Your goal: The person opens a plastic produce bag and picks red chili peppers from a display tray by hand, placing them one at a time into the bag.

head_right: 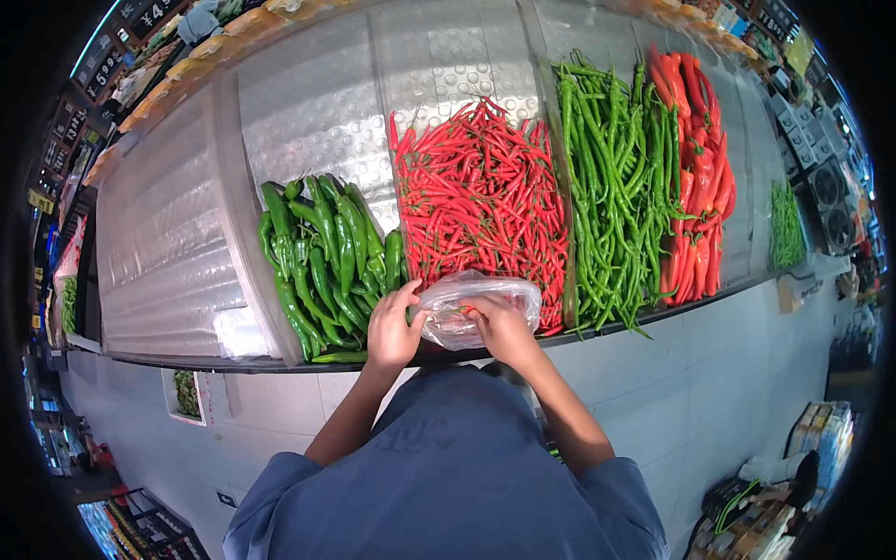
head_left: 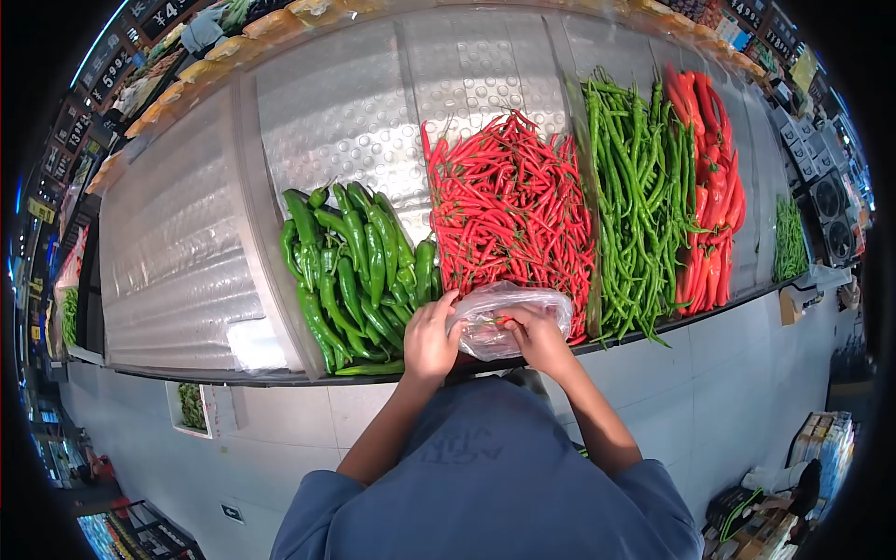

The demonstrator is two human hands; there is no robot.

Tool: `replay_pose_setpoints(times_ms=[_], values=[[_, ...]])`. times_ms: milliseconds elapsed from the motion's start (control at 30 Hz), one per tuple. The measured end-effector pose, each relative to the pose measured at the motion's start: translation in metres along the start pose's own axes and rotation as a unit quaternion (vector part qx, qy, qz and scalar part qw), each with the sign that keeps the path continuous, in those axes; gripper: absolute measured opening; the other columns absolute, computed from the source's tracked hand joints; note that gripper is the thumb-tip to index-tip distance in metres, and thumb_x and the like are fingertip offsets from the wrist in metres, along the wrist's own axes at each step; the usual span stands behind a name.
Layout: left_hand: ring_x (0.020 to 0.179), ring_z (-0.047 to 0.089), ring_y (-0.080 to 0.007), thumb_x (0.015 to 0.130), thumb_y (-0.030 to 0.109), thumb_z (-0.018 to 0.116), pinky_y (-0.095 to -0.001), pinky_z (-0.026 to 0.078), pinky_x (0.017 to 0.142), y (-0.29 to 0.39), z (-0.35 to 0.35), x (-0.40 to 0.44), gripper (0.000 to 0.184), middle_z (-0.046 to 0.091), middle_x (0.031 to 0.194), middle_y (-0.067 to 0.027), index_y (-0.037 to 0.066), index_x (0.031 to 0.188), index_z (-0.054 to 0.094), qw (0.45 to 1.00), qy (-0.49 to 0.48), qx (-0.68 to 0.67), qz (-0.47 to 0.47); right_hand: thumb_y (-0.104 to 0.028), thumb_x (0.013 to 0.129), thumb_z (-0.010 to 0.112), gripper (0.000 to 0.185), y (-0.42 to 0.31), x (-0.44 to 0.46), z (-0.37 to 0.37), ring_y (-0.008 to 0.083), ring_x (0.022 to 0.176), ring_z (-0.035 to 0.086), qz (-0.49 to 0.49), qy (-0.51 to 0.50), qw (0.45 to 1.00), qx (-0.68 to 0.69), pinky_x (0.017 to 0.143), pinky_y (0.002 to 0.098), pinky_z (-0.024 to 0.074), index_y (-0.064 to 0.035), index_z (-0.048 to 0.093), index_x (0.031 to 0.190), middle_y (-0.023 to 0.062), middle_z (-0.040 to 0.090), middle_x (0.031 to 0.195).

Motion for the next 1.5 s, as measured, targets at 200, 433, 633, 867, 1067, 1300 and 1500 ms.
replay_pose_setpoints(times_ms=[200, 433, 633, 867, 1067, 1300, 1500], values=[[0.087, 0.069, -0.0329, 0.093, 0.007, 0.068, -0.0402, 0.055, 0.077, -0.007, 0.004, -0.005, 0.026, 0.068, 0.099, -0.0137, 0.007, 0.119, 0.070, 0.996, 0.044, -0.073, -0.016, -0.002, 0.087, 0.068, 0.037, 0.022, 0.001, 0.009, 0.0431, 0.101, 0.067, -0.075, -0.026, 0.981, -0.177, 0.089, 0.0485, 0.0543, -0.0040, 0.066, 0.123, 0.0218, 0.070, 0.107], [0.080, 0.068, -0.0217, 0.095, 0.001, 0.064, -0.0332, 0.054, 0.070, -0.014, -0.019, 0.005, 0.025, 0.067, 0.096, -0.0110, 0.004, 0.120, 0.068, 0.985, 0.007, -0.160, -0.062, -0.017, 0.082, 0.079, 0.067, 0.013, -0.007, -0.013, 0.0447, 0.103, 0.066, 0.063, -0.158, 0.964, -0.207, 0.090, 0.0511, 0.0536, -0.0057, 0.049, 0.141, 0.0264, 0.067, 0.114], [0.097, 0.066, -0.0266, 0.091, 0.003, 0.069, -0.0357, 0.054, 0.084, 0.012, -0.025, 0.010, 0.031, 0.062, 0.116, -0.0130, 0.008, 0.122, 0.070, 0.995, 0.027, -0.087, 0.032, -0.023, 0.081, 0.082, 0.076, 0.014, -0.005, 0.000, 0.0416, 0.111, 0.065, 0.040, -0.179, 0.954, -0.237, 0.093, 0.0494, 0.0544, -0.0070, 0.047, 0.147, 0.0232, 0.065, 0.122], [0.133, 0.049, -0.0319, 0.079, 0.013, 0.072, -0.0531, 0.036, 0.112, 0.008, 0.025, -0.006, 0.046, 0.056, 0.141, -0.0104, 0.017, 0.126, 0.071, 0.930, -0.144, -0.031, 0.337, -0.024, 0.084, 0.080, 0.068, 0.035, -0.001, 0.004, 0.0421, 0.107, 0.067, 0.002, -0.183, 0.963, -0.198, 0.090, 0.0502, 0.0559, -0.0089, 0.051, 0.144, 0.0223, 0.062, 0.126], [0.147, 0.033, -0.0387, 0.063, 0.013, 0.087, -0.0546, 0.026, 0.122, 0.022, 0.012, 0.021, 0.087, 0.033, 0.160, -0.0189, 0.010, 0.144, 0.055, 0.930, -0.200, 0.123, 0.284, -0.018, 0.083, 0.079, 0.066, 0.026, -0.002, -0.006, 0.0408, 0.108, 0.067, -0.061, -0.194, 0.956, -0.210, 0.091, 0.0486, 0.0570, -0.0114, 0.053, 0.143, 0.0180, 0.054, 0.141], [0.145, 0.036, -0.0386, 0.081, 0.019, 0.081, -0.0518, 0.029, 0.121, 0.025, 0.015, 0.027, 0.057, 0.038, 0.156, -0.0189, 0.009, 0.134, 0.064, 0.945, -0.197, 0.073, 0.251, -0.001, 0.088, 0.059, 0.024, -0.037, 0.046, -0.055, 0.0376, 0.093, 0.071, -0.076, 0.010, 0.996, -0.041, 0.082, 0.0436, 0.0575, -0.0012, 0.073, 0.108, 0.0181, 0.072, 0.102], [0.138, 0.046, -0.0378, 0.090, 0.019, 0.074, -0.0482, 0.039, 0.115, 0.027, 0.019, 0.027, 0.039, 0.047, 0.150, -0.0178, 0.007, 0.127, 0.069, 0.953, -0.143, -0.042, 0.262, -0.006, 0.088, 0.064, 0.030, -0.006, 0.129, -0.022, 0.0324, 0.089, 0.072, -0.093, 0.122, 0.933, -0.324, 0.077, 0.0419, 0.0590, -0.0004, 0.066, 0.117, 0.0150, 0.067, 0.102]])
Point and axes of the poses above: each hand's wrist, its own x-axis towards the middle knuckle, its own z-axis out of the palm, y = z × x, the point moved 2 cm from there along x, towards the middle knuckle
